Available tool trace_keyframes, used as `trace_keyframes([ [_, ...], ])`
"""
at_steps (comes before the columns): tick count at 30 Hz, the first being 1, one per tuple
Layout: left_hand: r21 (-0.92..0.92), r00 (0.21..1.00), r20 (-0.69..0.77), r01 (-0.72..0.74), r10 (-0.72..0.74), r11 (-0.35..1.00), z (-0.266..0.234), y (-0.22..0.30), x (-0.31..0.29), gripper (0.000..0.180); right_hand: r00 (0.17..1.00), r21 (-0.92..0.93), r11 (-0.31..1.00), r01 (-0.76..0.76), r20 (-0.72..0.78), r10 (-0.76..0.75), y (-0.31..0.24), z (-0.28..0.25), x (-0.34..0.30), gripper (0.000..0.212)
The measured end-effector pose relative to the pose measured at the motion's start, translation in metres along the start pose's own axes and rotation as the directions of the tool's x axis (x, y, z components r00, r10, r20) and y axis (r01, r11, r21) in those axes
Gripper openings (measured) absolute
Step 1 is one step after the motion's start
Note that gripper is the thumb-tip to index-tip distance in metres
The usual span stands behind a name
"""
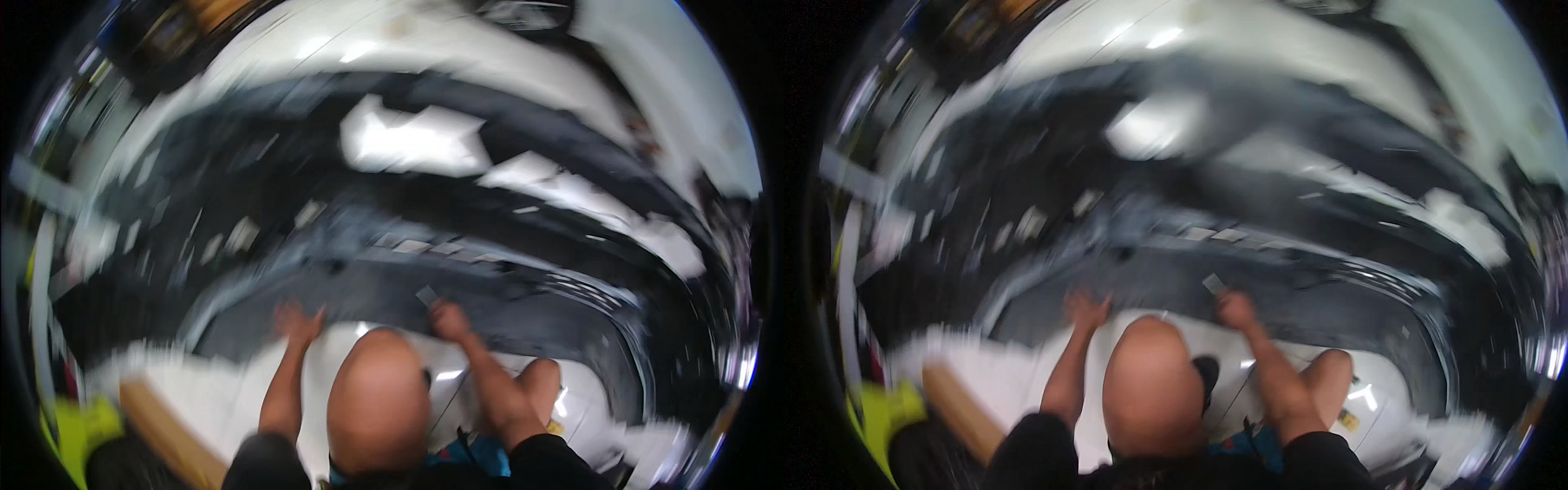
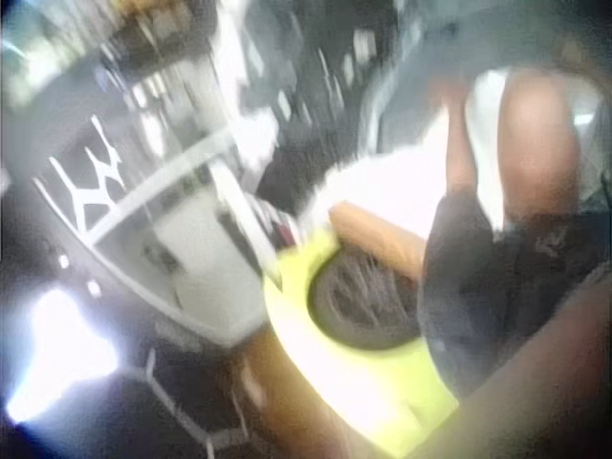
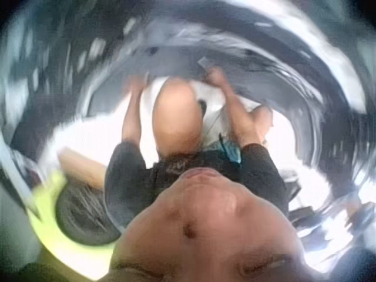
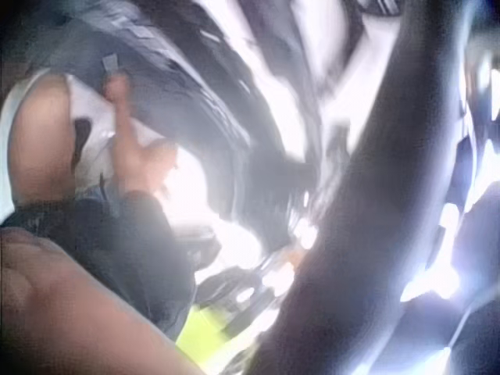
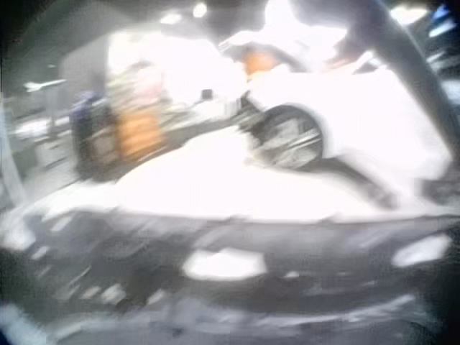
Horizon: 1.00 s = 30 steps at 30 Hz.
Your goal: The person positions a black car bumper against the front of a lime-green car and uses a screwdriver to fasten it in place. The person works along the bumper's edge, securing multiple fasteners while seated on the floor.
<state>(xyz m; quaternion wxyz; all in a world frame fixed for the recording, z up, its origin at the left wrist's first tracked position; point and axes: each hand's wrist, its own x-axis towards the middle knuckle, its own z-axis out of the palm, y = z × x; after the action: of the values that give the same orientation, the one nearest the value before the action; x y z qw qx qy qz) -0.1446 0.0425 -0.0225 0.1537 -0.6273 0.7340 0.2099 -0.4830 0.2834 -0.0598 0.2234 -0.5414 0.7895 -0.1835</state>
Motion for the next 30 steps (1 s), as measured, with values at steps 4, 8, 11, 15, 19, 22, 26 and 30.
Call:
trace_keyframes([
  [4,0.361,0.974,0.156,-0.211,0.164,0.909,0.009,-0.103,0.007,0.087,0.941,0.315,0.908,-0.276,0.279,0.190,-0.073,0.001,-0.004,0.034],
  [8,0.371,0.908,0.066,-0.408,0.415,0.834,-0.005,-0.002,-0.004,0.083,0.943,0.287,0.906,-0.310,0.218,0.253,-0.049,-0.065,-0.037,0.040],
  [11,0.320,0.779,0.098,-0.614,0.619,0.722,-0.020,0.098,-0.011,0.081,0.855,0.254,0.819,-0.514,0.233,0.464,-0.021,-0.084,-0.092,0.038],
  [15,0.230,0.563,0.201,-0.823,0.802,0.520,-0.023,0.199,-0.033,0.078,0.577,0.338,0.494,-0.801,0.218,0.787,0.009,-0.052,-0.195,0.030],
  [19,0.199,0.432,0.224,-0.898,0.874,0.393,-0.033,0.247,-0.044,0.075,0.670,0.380,0.608,-0.696,0.039,0.742,-0.014,-0.048,-0.258,0.035],
  [22,0.178,0.350,0.246,-0.933,0.904,0.313,-0.028,0.267,-0.067,0.073,0.517,0.421,0.450,-0.788,0.055,0.854,-0.028,-0.047,-0.308,0.036],
  [26,0.108,0.217,0.271,-0.975,0.938,0.194,-0.021,0.275,-0.101,0.070,0.382,0.452,0.329,-0.829,0.029,0.924,-0.050,-0.049,-0.374,0.036],
  [30,0.016,0.093,0.294,-0.996,0.951,0.092,-0.012,0.267,-0.146,0.067,0.331,0.451,0.284,-0.846,0.027,0.943,-0.092,-0.018,-0.452,0.033],
])
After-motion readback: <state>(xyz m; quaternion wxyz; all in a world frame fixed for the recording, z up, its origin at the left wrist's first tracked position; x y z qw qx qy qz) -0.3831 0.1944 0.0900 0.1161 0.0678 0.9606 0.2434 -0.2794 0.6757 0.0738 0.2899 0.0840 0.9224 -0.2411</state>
